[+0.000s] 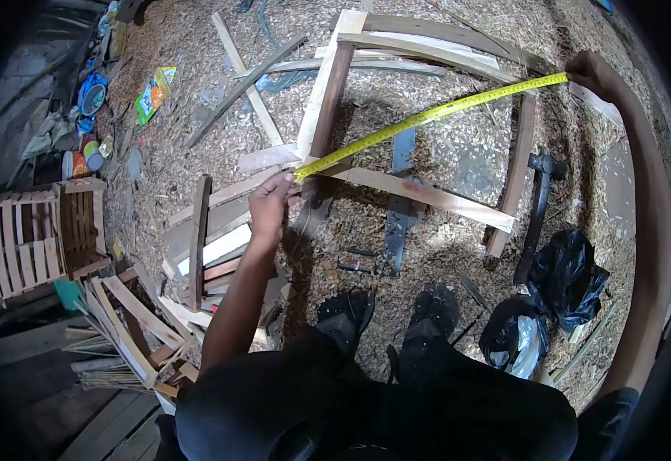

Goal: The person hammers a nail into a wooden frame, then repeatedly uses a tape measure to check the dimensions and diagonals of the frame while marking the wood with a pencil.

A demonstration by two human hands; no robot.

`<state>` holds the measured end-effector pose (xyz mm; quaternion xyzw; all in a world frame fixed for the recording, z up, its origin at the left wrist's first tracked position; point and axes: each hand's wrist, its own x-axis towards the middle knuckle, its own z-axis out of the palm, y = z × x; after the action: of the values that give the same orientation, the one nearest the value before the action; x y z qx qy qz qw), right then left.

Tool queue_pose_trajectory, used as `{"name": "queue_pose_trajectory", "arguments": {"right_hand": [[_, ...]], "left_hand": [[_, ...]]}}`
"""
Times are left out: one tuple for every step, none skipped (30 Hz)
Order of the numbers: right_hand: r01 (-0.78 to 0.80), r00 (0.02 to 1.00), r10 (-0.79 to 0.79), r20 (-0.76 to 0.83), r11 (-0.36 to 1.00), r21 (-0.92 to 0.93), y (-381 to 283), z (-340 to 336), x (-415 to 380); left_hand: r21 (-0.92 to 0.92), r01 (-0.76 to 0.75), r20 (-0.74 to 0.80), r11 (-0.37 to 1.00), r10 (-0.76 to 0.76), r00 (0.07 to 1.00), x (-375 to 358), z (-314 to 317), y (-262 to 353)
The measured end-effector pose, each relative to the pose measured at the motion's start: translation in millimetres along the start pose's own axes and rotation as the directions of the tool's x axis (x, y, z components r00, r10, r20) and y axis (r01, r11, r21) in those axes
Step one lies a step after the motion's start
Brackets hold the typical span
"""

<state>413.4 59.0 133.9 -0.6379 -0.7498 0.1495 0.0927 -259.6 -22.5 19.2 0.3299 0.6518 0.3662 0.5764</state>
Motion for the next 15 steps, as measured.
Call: {"name": "queue_pose_trajectory", "arguments": {"right_hand": [[0.000,0.999,0.000,0.037,1.000,-0.006,5.5,-3.3,0.2],[-0.001,0.997,0.001,0.074,1.000,-0.012,10.7,-7.0,1.0],[-0.076,0.986,0.091,0.140,0.991,-0.108,5.6,-12.8,3.1],[-0.096,0.983,0.112,0.147,0.989,-0.113,0.7,-14.7,3.9],[-0.116,0.979,0.134,0.154,0.986,-0.117,-3.8,-15.6,3.1],[-0.138,0.974,0.156,0.161,0.983,-0.121,-6.0,-15.3,0.7],[-0.105,0.994,0.105,0.024,0.994,-0.019,0.4,-8.4,-6.3],[-0.115,0.990,0.119,0.071,0.992,-0.056,-0.3,-8.3,-6.4],[-0.125,0.984,0.136,0.115,0.987,-0.096,-7.3,-11.1,-4.3],[-0.133,0.975,0.154,0.159,0.982,-0.137,-15.1,-14.7,-1.4],[-0.115,0.960,0.171,0.224,0.963,-0.243,-25.8,-17.8,2.2],[-0.136,0.957,0.193,0.218,0.958,-0.252,-23.4,-14.9,4.0],[-0.115,0.972,0.154,0.176,0.971,-0.212,-15.6,-9.5,2.8],[-0.094,0.984,0.118,0.134,0.981,-0.172,-7.5,-4.2,0.7],[-0.097,0.984,0.120,0.135,0.981,-0.168,-5.9,-1.8,2.0]], "left_hand": [[0.003,-0.007,0.001,1.000,0.007,1.000,2.5,3.7,-0.1],[0.006,-0.014,0.002,1.000,0.014,1.000,4.9,8.6,0.1],[0.008,-0.021,0.006,1.000,0.021,1.000,8.1,10.6,-2.0],[0.007,-0.036,0.023,0.999,0.036,0.999,11.4,11.2,-3.2],[0.007,-0.051,0.040,0.999,0.051,0.998,14.5,11.7,-4.4],[0.007,-0.065,0.058,0.998,0.065,0.996,17.2,11.7,-5.7],[0.043,-0.064,0.051,0.997,0.061,0.997,19.6,11.2,-6.5],[0.078,-0.063,0.046,0.995,0.059,0.997,22.2,10.7,-6.6],[0.112,-0.064,0.043,0.992,0.059,0.997,24.6,12.1,-5.2],[0.118,-0.065,0.043,0.991,0.061,0.997,25.6,13.0,-4.4],[0.124,-0.067,0.042,0.990,0.062,0.997,24.6,13.2,-3.2],[0.131,-0.068,0.040,0.989,0.064,0.997,23.8,13.1,-3.1],[0.119,-0.096,0.040,0.988,0.092,0.995,23.7,14.6,-4.6],[0.115,-0.088,0.031,0.989,0.085,0.996,22.5,14.6,-6.0],[0.112,-0.080,0.024,0.991,0.077,0.997,19.1,15.8,-4.1]]}}
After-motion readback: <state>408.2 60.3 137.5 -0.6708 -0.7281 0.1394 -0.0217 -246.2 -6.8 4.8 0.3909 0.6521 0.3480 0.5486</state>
